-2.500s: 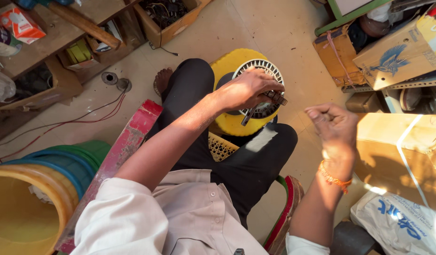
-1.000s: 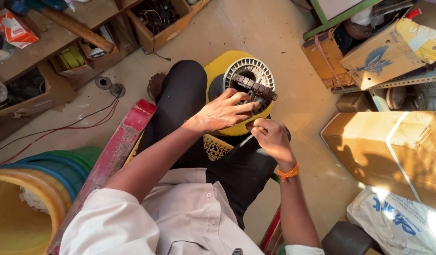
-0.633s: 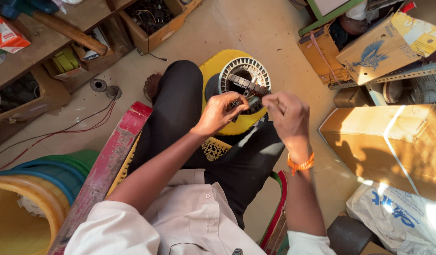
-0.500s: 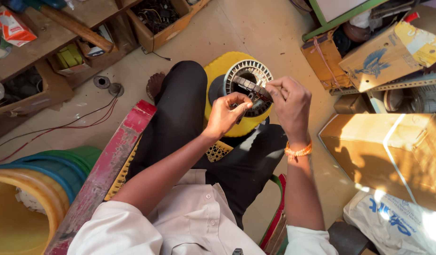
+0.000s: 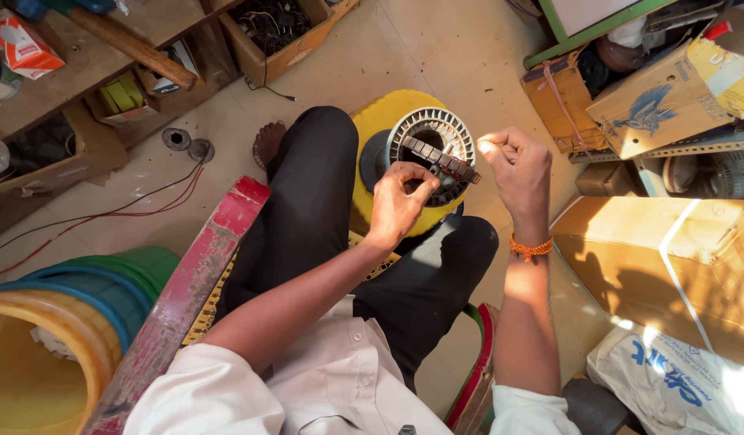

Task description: The person winds copper wire around the slots of a motor stator core by hand. They hold the stator with the left hand and feed the wire with the right hand, repeatedly wrapping it around the core's teeth.

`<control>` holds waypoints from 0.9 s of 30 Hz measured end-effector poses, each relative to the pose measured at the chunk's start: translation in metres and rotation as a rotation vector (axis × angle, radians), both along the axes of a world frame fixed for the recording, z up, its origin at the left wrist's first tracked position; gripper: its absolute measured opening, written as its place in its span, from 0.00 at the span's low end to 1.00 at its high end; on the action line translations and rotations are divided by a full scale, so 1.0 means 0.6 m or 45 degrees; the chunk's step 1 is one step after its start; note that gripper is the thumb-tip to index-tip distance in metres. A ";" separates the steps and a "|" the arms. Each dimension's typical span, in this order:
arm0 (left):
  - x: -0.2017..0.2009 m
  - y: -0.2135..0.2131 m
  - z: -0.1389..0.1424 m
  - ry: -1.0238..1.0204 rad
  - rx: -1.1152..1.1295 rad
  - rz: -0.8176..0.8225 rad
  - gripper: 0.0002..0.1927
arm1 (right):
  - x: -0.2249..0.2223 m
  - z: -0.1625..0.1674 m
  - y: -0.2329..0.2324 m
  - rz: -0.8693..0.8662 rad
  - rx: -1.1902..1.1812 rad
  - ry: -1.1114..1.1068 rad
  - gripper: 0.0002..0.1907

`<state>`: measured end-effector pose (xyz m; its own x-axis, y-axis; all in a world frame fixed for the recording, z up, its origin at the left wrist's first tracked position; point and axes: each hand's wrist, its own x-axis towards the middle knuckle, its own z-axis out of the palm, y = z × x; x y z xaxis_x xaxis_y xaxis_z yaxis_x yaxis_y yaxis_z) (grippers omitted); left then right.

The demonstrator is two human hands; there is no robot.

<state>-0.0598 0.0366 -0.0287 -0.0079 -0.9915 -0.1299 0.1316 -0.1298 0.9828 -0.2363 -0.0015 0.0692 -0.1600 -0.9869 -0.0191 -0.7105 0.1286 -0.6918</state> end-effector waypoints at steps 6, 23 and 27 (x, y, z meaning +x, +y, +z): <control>-0.025 -0.015 0.035 -0.143 0.211 0.151 0.09 | -0.021 -0.032 -0.028 -0.043 -0.097 0.110 0.06; 0.042 -0.152 0.071 -0.579 -1.166 -0.877 0.24 | -0.102 0.005 0.052 -0.236 -0.064 -0.470 0.08; 0.043 -0.153 0.059 -0.516 -1.059 -0.894 0.23 | -0.094 0.035 0.082 -0.129 -0.008 -0.531 0.11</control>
<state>-0.0342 -0.0553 0.0066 -0.6969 -0.5658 0.4406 -0.0571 0.6562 0.7524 -0.2928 0.0474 0.0902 -0.2362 -0.9669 -0.0970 -0.3534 0.1785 -0.9183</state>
